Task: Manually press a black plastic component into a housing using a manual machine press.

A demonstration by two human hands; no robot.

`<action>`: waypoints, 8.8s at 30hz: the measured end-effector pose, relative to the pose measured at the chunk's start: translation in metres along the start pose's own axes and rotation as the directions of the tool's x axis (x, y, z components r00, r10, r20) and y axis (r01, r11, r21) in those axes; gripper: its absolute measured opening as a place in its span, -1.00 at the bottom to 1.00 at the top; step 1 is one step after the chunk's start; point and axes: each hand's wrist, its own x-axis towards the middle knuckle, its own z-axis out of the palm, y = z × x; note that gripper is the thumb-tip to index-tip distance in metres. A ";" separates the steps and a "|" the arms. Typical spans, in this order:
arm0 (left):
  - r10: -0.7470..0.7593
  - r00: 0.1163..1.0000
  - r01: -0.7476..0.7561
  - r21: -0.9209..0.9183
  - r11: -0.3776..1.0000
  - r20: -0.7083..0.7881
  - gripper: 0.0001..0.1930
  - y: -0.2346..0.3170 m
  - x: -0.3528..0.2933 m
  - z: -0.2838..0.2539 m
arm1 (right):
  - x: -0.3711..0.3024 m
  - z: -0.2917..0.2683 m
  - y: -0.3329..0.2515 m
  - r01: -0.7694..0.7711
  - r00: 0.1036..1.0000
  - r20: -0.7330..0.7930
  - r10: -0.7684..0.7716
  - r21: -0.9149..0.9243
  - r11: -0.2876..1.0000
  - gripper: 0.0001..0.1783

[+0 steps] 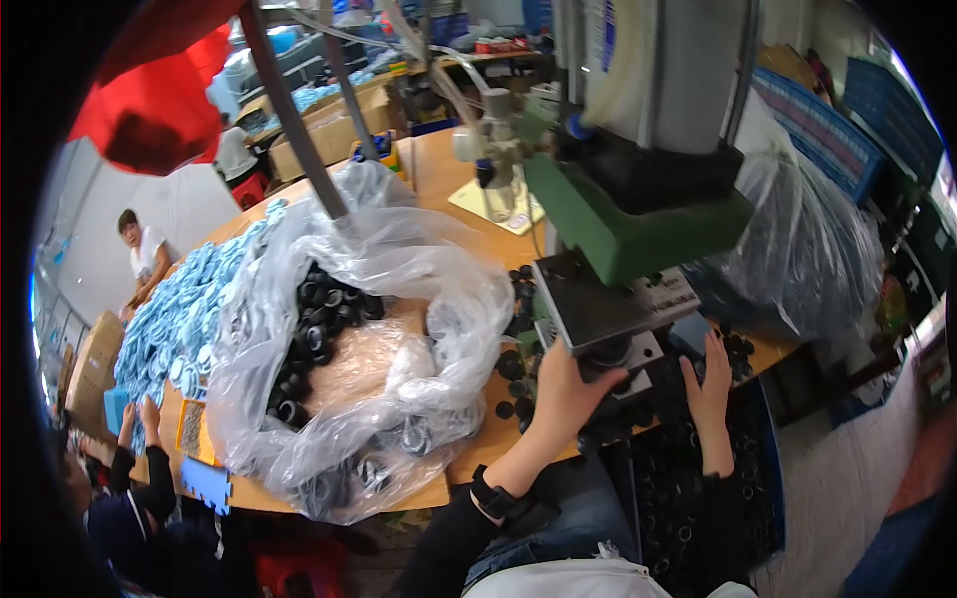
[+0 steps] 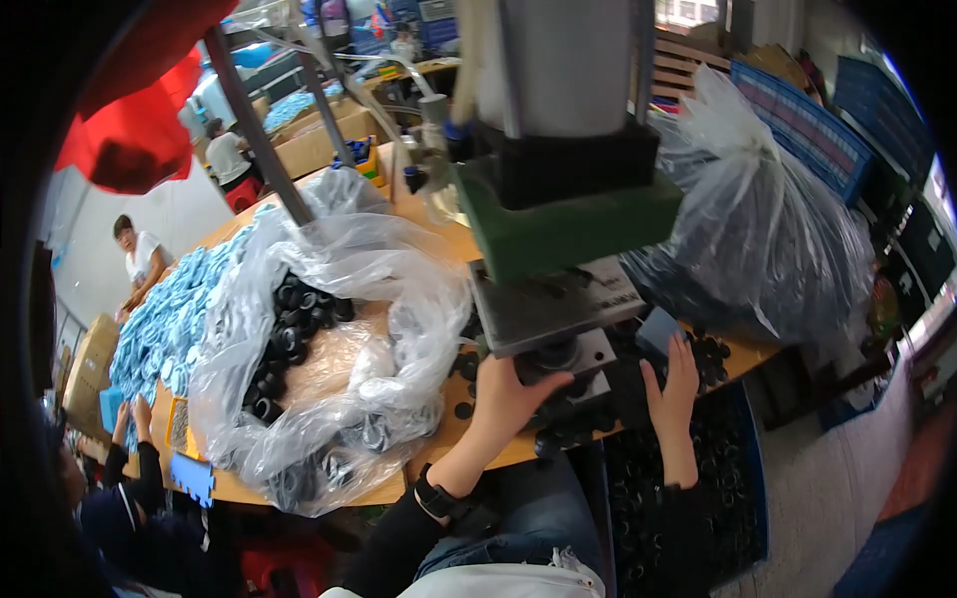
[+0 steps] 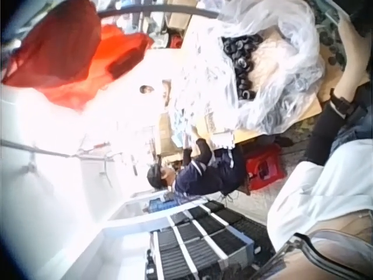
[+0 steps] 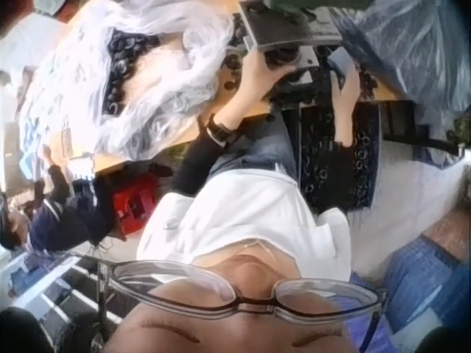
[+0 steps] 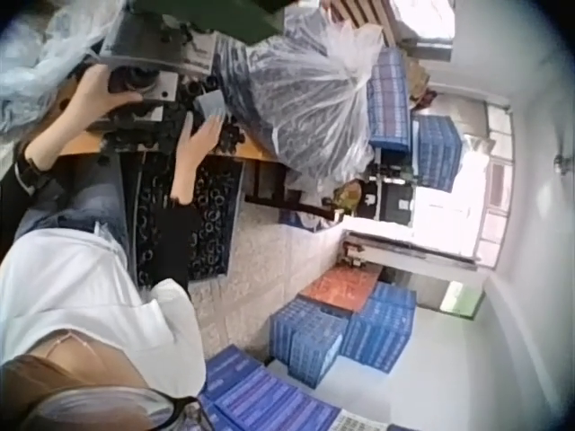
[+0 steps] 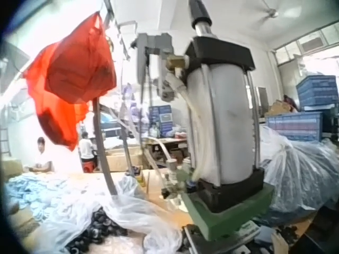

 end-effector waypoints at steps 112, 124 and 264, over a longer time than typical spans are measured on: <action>-0.280 0.902 0.347 0.938 0.021 -0.328 -0.77 -0.186 -0.005 -0.340 | 0.000 0.024 -0.133 0.036 0.998 0.007 -0.055 0.666 0.745 -0.48; 0.133 0.988 -0.098 0.343 0.934 -0.079 -0.44 -0.047 -0.020 -0.181 | -0.004 0.026 -0.134 0.232 0.948 -0.281 -0.146 0.301 0.925 -0.54; 0.004 0.992 0.124 0.990 0.071 -0.125 -0.51 -0.212 0.029 -0.353 | -0.001 -0.027 -0.123 0.062 0.974 0.145 -0.172 0.561 0.825 -0.41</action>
